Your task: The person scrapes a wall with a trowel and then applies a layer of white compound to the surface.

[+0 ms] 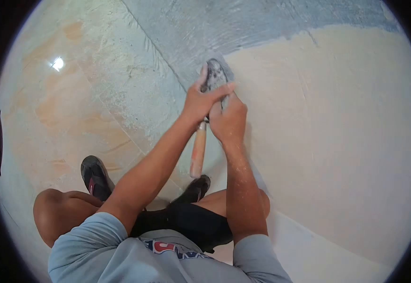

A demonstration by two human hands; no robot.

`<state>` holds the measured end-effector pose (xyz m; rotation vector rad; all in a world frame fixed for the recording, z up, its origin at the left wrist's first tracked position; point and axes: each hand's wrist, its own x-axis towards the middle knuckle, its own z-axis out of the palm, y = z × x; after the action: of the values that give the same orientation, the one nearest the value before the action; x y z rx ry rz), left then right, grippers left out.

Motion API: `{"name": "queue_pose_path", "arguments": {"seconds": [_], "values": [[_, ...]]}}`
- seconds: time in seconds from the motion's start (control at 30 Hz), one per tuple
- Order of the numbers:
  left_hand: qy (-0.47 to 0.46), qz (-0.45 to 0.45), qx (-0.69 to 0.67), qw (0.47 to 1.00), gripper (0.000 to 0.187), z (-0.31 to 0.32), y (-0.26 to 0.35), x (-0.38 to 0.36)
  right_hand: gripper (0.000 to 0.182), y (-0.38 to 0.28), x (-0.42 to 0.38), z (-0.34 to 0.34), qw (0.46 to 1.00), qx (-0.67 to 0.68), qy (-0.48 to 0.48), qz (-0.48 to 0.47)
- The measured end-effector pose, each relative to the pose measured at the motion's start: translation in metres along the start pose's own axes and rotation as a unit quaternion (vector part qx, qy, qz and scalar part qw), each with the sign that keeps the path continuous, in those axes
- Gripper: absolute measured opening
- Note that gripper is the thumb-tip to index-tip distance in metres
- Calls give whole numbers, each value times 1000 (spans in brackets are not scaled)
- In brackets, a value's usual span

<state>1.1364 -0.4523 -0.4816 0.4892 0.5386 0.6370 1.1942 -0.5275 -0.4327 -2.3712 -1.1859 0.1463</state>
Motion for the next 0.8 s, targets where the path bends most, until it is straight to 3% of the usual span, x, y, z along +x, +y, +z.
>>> {"name": "queue_pose_path", "arguments": {"seconds": [0.17, 0.33, 0.47, 0.6, 0.73, 0.8], "values": [[14, 30, 23, 999, 115, 4, -18, -3, 27, -7, -6, -6, 999, 34, 12, -7], [-12, -31, 21, 999, 117, -4, 1, 0, 27, 0, -7, 0, 1000, -5, 4, 6], [14, 35, 45, 998, 115, -2, -13, -1, 28, -5, -4, 0, 1000, 23, 7, 1], [-15, -33, -11, 999, 111, -3, 0, -2, 28, -1, -10, -1, 1000, -8, 6, 10], [27, 50, 92, 994, 115, -4, -15, 0, 28, -8, -7, -1, 1000, 30, 7, 1], [0, 0, 40, 999, 115, -6, -3, -4, 27, -7, -9, -3, 1000, 17, -1, 13]]}}
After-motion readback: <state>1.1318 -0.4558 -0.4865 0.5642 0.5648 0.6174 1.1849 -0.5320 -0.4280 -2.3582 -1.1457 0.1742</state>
